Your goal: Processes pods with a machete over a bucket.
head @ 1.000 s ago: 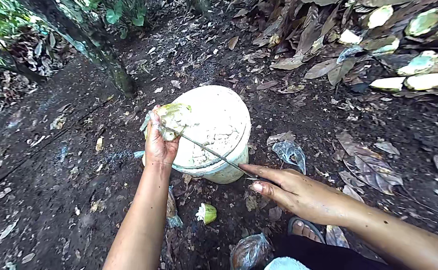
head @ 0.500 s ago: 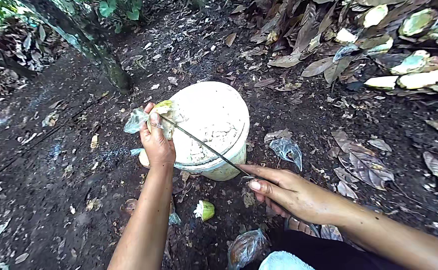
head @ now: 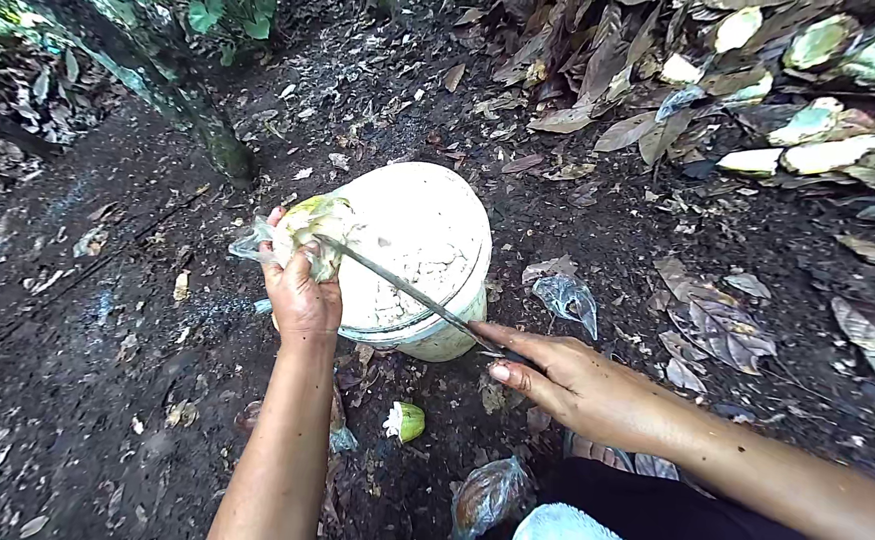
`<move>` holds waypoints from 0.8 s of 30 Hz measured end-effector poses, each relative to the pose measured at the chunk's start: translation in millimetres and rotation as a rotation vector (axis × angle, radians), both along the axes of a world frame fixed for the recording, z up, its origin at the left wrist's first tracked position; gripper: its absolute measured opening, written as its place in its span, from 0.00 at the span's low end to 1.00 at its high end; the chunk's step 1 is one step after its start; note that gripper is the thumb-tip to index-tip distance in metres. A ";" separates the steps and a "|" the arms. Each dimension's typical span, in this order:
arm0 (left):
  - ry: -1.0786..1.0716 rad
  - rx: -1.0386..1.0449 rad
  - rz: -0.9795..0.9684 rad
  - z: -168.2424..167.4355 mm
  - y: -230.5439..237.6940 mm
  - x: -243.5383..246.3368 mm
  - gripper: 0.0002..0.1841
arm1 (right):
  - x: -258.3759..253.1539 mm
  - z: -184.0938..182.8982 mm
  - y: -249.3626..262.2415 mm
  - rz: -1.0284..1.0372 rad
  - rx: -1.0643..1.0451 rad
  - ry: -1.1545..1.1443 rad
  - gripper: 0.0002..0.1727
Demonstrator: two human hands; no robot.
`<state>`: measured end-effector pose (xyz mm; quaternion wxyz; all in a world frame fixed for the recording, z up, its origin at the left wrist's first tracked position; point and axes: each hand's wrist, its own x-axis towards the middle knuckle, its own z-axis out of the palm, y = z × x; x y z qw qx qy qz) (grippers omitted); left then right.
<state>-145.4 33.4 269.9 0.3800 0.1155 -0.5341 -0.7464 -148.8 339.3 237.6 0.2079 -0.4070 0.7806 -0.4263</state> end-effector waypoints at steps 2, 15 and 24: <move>-0.025 0.010 0.029 3.1 2.8 0.0 0.31 | 1.5 -5.5 -0.5 -0.044 0.041 0.153 0.37; -0.057 0.483 0.068 25.0 -2.0 -0.4 0.17 | -2.3 -0.7 7.9 -0.065 -0.129 -0.258 0.36; -0.017 0.430 -0.017 12.7 -11.0 -1.5 0.15 | -3.7 -2.4 12.6 0.025 -0.230 -0.343 0.37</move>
